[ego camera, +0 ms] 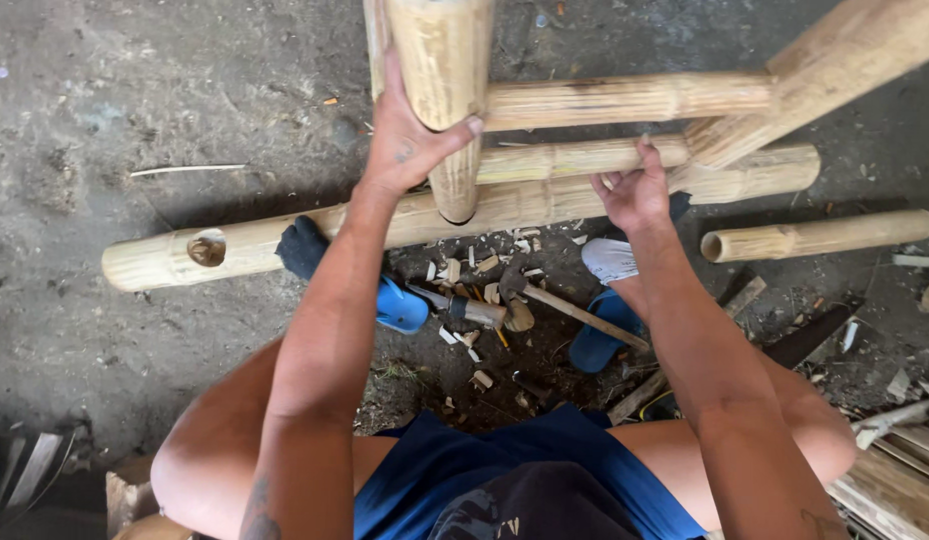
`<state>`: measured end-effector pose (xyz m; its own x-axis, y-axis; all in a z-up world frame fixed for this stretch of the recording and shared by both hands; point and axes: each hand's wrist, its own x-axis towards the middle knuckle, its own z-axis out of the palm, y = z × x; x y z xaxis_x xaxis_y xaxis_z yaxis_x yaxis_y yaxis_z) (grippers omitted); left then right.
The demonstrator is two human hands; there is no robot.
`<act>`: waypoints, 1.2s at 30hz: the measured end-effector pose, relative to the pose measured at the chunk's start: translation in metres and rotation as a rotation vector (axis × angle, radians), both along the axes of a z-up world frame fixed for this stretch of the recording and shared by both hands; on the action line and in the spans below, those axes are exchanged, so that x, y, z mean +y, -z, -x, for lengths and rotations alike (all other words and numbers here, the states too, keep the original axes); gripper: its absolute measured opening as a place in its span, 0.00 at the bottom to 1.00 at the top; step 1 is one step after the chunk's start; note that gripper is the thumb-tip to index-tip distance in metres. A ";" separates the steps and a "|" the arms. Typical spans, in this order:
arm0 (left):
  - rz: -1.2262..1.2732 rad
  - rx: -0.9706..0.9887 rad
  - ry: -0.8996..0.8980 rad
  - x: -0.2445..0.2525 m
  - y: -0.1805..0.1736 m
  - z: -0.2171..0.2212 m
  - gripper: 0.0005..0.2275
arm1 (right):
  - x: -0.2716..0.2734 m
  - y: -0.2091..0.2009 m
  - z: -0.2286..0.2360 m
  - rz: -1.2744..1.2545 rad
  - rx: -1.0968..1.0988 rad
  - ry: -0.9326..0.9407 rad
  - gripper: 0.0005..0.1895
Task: The person carves a hole into a bamboo pole using a chisel and hammer. They repeatedly strike the chisel to remove material, then test-fit a smaller bamboo piece into the hole. The person continues to refine the hole and reinserts the piece to check alignment.
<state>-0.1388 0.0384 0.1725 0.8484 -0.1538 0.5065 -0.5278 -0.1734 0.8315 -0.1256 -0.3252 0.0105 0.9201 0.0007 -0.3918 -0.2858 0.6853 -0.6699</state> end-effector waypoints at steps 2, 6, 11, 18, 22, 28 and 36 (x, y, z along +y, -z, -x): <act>-0.020 -0.017 -0.004 0.006 -0.002 0.000 0.44 | 0.001 -0.006 0.000 0.028 0.000 0.001 0.38; -0.018 0.019 -0.037 0.012 -0.006 0.000 0.41 | 0.003 -0.014 -0.003 0.018 -0.014 -0.022 0.40; -0.032 0.049 -0.062 0.001 -0.004 -0.008 0.45 | 0.005 -0.014 -0.010 0.045 0.008 -0.011 0.42; -0.010 -0.011 -0.057 -0.009 -0.001 -0.006 0.45 | -0.006 0.000 -0.011 0.106 0.072 0.021 0.40; -0.035 -0.032 -0.094 -0.009 -0.004 0.000 0.45 | -0.012 0.010 -0.017 0.082 0.016 -0.011 0.34; -0.050 0.018 -0.146 -0.015 -0.004 0.015 0.46 | -0.019 0.024 -0.019 0.094 0.050 0.050 0.27; -0.023 0.079 -0.146 -0.015 0.000 0.018 0.48 | -0.013 0.024 -0.019 0.107 0.040 0.063 0.26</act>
<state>-0.1569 0.0235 0.1728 0.8996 -0.0368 0.4351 -0.4288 -0.2629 0.8643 -0.1065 -0.3378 -0.0139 0.9006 -0.1006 -0.4228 -0.2723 0.6277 -0.7293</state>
